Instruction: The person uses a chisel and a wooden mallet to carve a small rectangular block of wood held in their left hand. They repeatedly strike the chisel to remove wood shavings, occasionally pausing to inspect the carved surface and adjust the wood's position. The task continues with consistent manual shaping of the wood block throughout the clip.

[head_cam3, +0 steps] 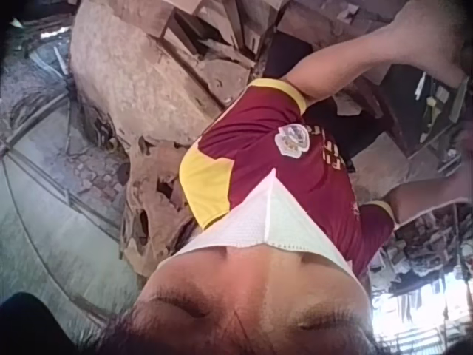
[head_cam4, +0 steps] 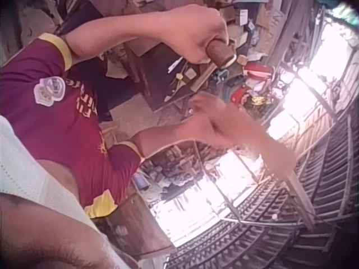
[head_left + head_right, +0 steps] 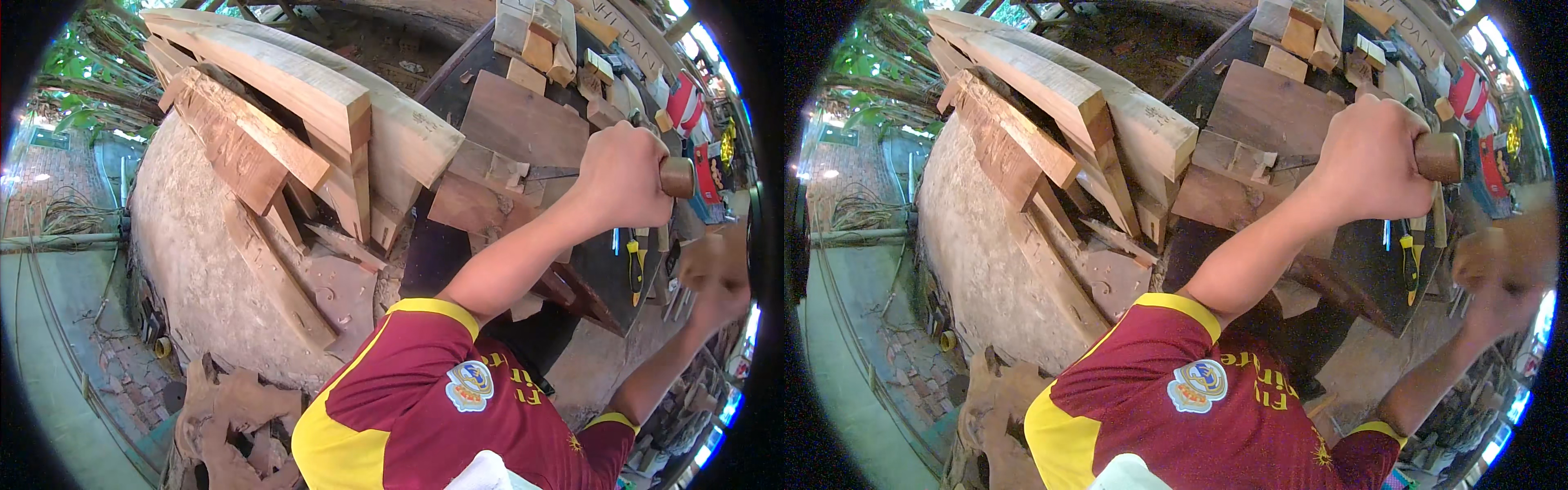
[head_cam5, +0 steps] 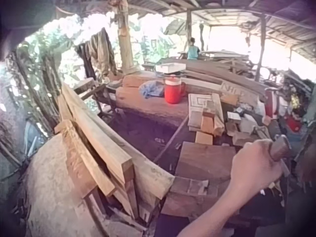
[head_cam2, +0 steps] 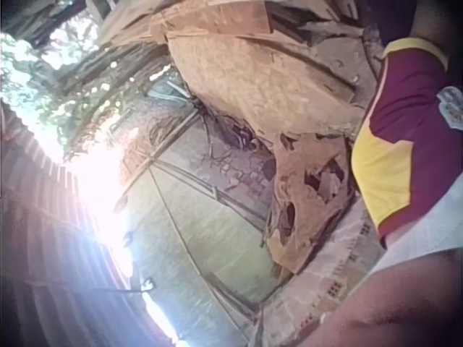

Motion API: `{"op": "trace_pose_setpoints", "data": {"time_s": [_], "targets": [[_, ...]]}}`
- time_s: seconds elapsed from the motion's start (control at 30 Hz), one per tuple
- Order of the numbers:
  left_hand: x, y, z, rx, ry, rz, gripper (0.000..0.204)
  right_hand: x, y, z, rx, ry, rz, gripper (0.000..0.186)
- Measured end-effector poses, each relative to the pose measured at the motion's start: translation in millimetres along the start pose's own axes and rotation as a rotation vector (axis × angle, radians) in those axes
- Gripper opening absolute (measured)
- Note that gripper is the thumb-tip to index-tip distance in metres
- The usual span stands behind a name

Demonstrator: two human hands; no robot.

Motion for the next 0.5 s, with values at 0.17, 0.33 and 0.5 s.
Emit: {"op": "trace_pose_setpoints", "data": {"time_s": [0.17,0.33,0.5], "targets": [[0,4,2,0.038,0.024,0.007,0.015,-19,6,17,0.053,0.021,0.056,0.058],[-5,19,-1,0.176,0.033,0.098,0.015,-53,8,2,0.515,0.368,-0.131,0.066],[-8,26,5,0.215,0.052,0.122,0.014,-81,32,17,0.435,0.035,0.221,0.056]]}}
Point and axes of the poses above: each hand's wrist, its own x-axis towards the middle knuckle, its own y-axis out of the palm, z = x × y, the point moved 5 cm from there along x, towards the middle knuckle, and after that the axes turned 12 degrees about -x, right-handed, at the moved point
